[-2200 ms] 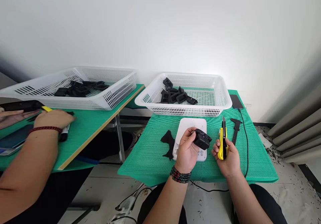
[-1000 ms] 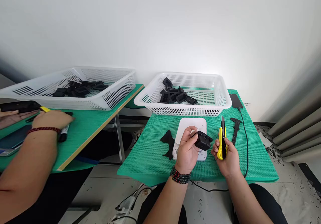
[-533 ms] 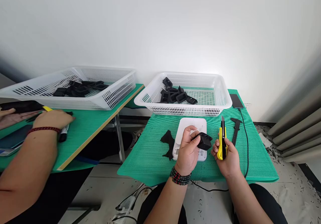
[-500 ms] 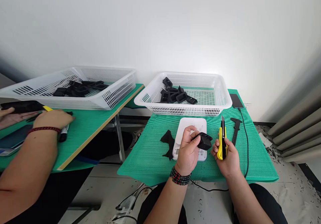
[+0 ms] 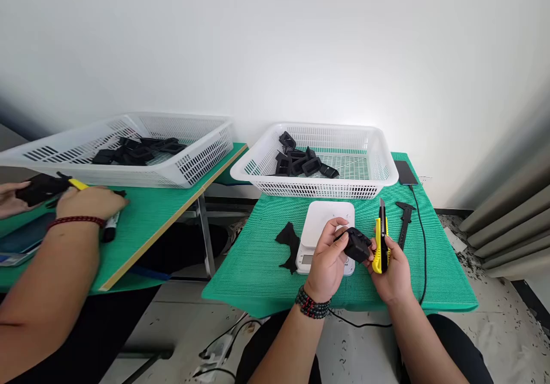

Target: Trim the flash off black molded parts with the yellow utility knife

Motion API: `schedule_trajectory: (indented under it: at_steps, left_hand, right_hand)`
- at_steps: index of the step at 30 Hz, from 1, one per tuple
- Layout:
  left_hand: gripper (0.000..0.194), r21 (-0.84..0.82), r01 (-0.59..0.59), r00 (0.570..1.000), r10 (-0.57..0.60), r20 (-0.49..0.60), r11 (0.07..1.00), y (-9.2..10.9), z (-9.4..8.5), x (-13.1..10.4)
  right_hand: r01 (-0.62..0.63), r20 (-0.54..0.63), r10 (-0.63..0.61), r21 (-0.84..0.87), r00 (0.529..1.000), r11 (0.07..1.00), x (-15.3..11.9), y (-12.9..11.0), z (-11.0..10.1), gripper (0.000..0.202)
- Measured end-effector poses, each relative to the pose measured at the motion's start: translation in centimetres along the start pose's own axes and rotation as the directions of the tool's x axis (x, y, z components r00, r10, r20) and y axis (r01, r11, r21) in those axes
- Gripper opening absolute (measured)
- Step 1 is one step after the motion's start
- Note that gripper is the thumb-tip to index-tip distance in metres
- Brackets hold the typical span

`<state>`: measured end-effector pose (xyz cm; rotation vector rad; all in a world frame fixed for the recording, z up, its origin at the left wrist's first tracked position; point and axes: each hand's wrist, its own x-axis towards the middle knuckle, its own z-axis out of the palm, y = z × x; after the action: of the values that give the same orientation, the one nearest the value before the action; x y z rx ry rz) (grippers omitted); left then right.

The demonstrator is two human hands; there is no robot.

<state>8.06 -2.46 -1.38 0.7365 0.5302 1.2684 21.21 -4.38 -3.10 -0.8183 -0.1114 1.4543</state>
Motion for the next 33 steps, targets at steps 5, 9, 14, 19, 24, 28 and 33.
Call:
schedule_trajectory:
  at_steps: [5,9,14,19,24,28,33]
  left_hand:
    - [0.038,-0.010,-0.005,1.000,0.005,0.003,1.000,-0.05,-0.09,0.04]
    - [0.039,-0.019,-0.001,1.000,0.001,0.016,1.000,-0.14,-0.21,0.04]
    - [0.037,-0.032,-0.017,1.000,0.017,-0.002,0.999,-0.38,-0.29,0.25]
    - [0.037,-0.068,-0.024,0.999,0.022,-0.032,0.997,-0.59,-0.24,0.43]
    - [0.037,-0.064,-0.010,1.000,0.009,-0.028,0.998,-0.45,-0.22,0.34]
    - [0.037,-0.070,-0.008,1.000,0.006,-0.026,0.998,-0.31,-0.18,0.27]
    - [0.035,-0.069,-0.005,1.000,0.004,-0.013,0.998,-0.28,-0.20,0.23]
  right_hand:
    - [-0.001,-0.004,0.001,-0.013,1.000,1.000,-0.01,-0.03,-0.01,0.032]
    - [0.007,-0.015,-0.007,-0.016,1.000,1.000,0.05,0.11,-0.12,0.031]
    - [0.023,-0.022,-0.024,-0.030,0.999,0.999,0.13,0.27,-0.18,0.031]
    - [0.043,-0.005,-0.044,-0.058,0.999,0.997,0.19,0.40,-0.24,0.040]
    - [0.068,0.007,-0.068,-0.090,0.998,0.994,0.26,0.50,-0.41,0.046]
    - [0.084,0.006,-0.084,-0.113,0.996,0.990,0.30,0.55,-0.49,0.049]
    - [0.091,-0.003,-0.092,-0.140,0.996,0.986,0.28,0.54,-0.45,0.052]
